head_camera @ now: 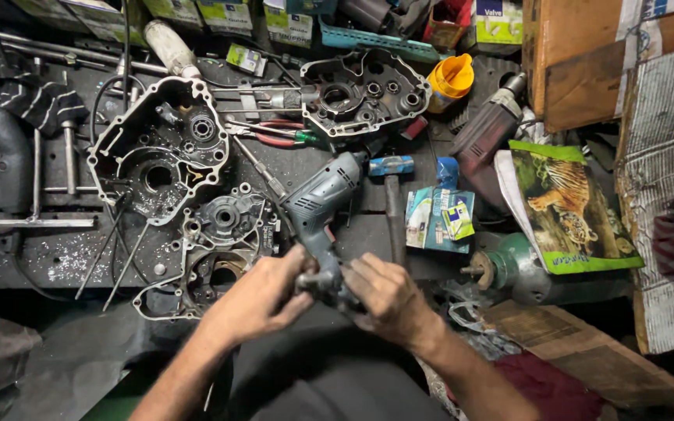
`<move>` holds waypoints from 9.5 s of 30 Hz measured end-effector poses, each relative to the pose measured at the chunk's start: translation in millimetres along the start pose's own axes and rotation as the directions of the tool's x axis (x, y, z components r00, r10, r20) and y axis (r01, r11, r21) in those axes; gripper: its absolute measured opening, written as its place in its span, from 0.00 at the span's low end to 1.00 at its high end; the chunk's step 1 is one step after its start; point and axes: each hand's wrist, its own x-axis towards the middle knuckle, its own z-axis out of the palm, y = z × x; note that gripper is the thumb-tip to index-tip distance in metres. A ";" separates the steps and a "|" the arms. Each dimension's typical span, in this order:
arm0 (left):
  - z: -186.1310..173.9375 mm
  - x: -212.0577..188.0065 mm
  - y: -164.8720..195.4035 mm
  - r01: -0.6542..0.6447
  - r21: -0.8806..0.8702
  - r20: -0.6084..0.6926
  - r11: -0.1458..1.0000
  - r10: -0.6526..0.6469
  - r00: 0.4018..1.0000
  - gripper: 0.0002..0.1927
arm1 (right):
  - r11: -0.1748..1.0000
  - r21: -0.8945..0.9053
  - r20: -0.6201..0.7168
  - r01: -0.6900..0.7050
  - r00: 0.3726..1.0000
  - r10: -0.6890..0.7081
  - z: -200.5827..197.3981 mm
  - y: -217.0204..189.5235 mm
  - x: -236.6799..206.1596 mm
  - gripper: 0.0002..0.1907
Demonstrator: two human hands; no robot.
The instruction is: The person uses a caliper to measure a disassembled engine casing on a workbench, then uses a hammer to tap a component into place. The person handles the casing and tools throughout the clip.
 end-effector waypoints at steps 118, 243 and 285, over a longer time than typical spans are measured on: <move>45.9 9.1 21.7 -0.117 -0.649 -0.285 0.751 -0.098 0.953 0.35 | 0.356 0.742 0.263 -0.568 0.734 0.626 34.1 85.5 65.8 0.14; 44.3 -201.2 -172.8 0.590 -0.244 -0.339 0.769 -0.638 0.691 0.26 | 0.754 -0.004 0.206 -0.657 0.737 0.644 57.8 -61.7 10.8 0.23; 60.2 -192.3 -177.2 0.691 -0.396 -0.298 0.605 -0.796 0.527 0.23 | 0.882 0.366 0.568 -0.297 0.822 0.041 186.9 -113.2 39.9 0.22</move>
